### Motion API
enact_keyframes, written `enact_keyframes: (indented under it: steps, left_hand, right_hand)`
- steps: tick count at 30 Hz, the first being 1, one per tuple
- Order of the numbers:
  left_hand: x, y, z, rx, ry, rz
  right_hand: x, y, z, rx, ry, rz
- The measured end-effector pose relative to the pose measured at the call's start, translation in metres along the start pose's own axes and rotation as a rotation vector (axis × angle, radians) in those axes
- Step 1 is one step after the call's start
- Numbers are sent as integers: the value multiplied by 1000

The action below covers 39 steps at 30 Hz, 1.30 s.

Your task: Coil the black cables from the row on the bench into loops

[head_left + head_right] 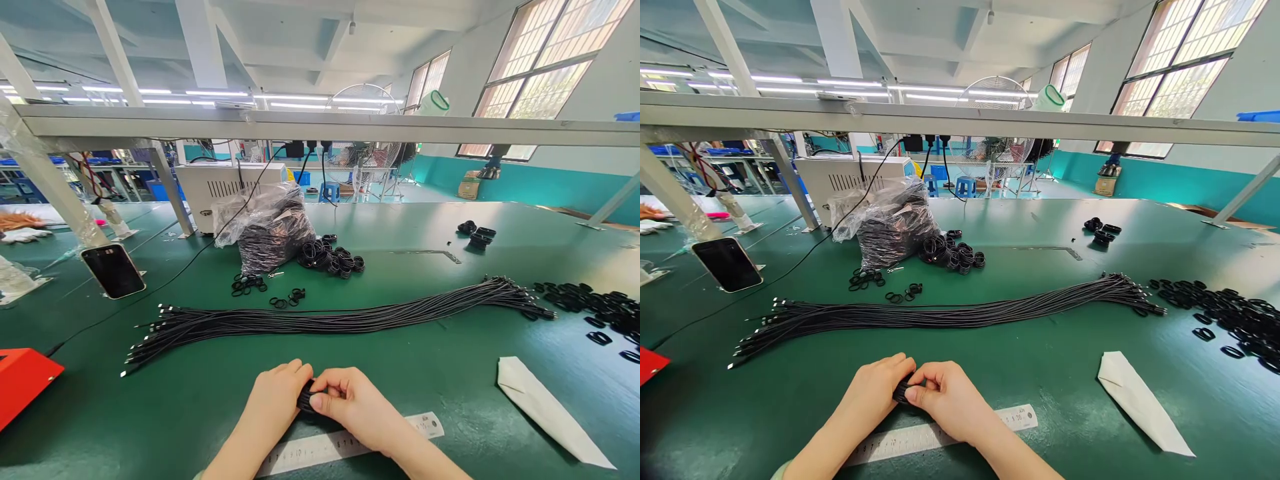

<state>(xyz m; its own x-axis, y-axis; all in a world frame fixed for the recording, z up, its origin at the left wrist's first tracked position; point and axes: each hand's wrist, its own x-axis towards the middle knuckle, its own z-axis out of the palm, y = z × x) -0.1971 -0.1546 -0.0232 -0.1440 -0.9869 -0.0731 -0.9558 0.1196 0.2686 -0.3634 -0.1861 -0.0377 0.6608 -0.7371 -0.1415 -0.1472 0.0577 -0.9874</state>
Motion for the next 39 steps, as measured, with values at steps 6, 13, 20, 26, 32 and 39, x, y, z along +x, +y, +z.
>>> enact_keyframes:
  steps: [6, 13, 20, 26, 32, 39]
  left_hand:
    - [1, -1, 4, -34, 15, -29]
    - [-3, -2, 7, -265, 47, 8]
    - [8, -12, 9, -751, 156, -100]
    - [21, -30, 7, -1186, 248, -306]
    - [24, -33, 8, -1399, 319, -370]
    - [23, -26, 0, -1479, 348, -353]
  right_hand:
    - [-2, -12, 3, -198, 8, -69]
    - [-7, -10, 10, -585, 45, -317]
    - [34, -48, -17, -828, 198, -231]
    - [130, -57, -18, -923, 247, -217]
    - [171, -53, -10, -808, 155, -227]
    - [105, -44, -20, -283, 71, -164]
